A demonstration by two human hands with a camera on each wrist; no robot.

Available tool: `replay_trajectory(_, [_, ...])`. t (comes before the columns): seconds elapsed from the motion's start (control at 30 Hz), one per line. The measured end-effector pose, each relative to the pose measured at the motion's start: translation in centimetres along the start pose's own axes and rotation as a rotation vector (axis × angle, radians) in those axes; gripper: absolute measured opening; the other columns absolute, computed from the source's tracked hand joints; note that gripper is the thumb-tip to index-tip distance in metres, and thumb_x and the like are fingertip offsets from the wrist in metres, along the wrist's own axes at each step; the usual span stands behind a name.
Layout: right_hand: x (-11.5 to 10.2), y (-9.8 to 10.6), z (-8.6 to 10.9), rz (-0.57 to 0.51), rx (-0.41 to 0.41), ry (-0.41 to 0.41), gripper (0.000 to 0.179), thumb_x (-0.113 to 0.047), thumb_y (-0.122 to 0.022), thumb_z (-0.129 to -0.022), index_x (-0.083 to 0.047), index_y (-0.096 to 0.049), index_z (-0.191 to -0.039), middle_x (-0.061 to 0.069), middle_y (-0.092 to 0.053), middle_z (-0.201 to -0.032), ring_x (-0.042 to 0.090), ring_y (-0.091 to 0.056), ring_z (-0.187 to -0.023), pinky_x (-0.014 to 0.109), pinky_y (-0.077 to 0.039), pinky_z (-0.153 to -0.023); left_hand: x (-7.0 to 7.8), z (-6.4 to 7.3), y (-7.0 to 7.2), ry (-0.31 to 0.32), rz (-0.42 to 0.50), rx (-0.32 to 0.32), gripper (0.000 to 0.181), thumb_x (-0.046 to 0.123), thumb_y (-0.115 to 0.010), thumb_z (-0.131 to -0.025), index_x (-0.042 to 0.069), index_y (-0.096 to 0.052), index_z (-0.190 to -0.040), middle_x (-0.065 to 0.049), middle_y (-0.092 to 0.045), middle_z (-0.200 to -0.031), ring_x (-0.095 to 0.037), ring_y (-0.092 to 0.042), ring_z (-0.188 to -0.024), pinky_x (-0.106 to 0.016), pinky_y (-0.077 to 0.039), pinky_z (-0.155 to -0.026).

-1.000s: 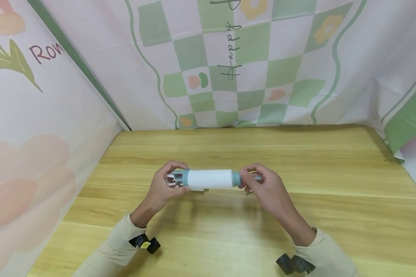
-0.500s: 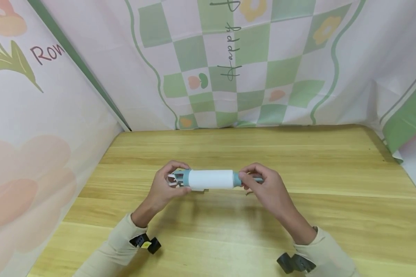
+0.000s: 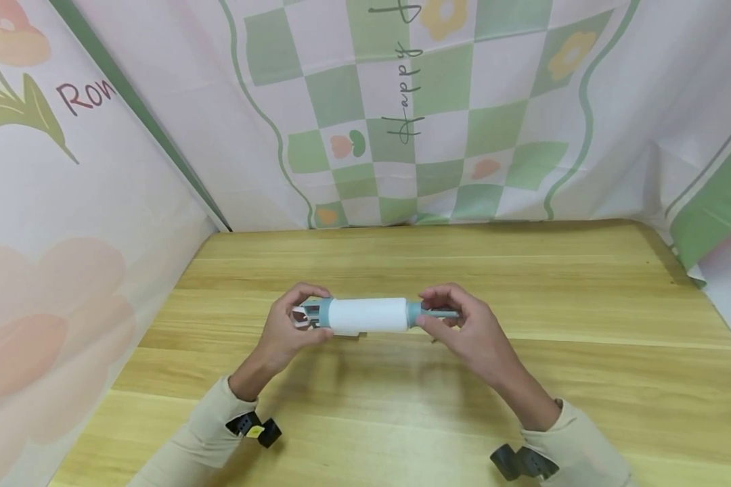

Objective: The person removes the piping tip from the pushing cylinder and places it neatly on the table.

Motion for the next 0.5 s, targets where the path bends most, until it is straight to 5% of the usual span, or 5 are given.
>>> replay_trajectory(0.17, [0.33,0.08,0.1,0.104,0.031,-0.056,0.029,-0.022,-0.052,-0.106,0.001,-0.06,-0.121,0.012,-0.066,-0.103,0.017,-0.062,-0.087,0.026,-0.054,-0.071,-0.22,-0.12,-0.28,0.001,-0.037,-0.016,0.048,0.003,-0.083,-0.072,0.006,-0.063,-0.115,-0.008,-0.063,-0.116,-0.024,-0.061,-0.086,-0.037,-0.056,-0.069])
replay_trajectory(0.5, [0.55,0.04,0.05,0.072,0.024,-0.174,0.038,-0.035,-0.049,-0.107,0.0,-0.064,-0.108,0.01,-0.069,-0.079,0.023,-0.057,-0.063,0.028,-0.045,-0.056,-0.41,-0.23,-0.47,-0.012,-0.057,-0.011,0.048,0.003,-0.084,-0.07,0.008,-0.064,-0.114,-0.006,-0.063,-0.115,-0.023,-0.06,-0.086,-0.033,-0.054,-0.067])
Point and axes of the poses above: each hand's wrist, its own z-axis away from the middle knuckle, its own y-axis out of the back of the hand, x = y × z, the point moved 2 cm from there along -z, towards the middle knuckle
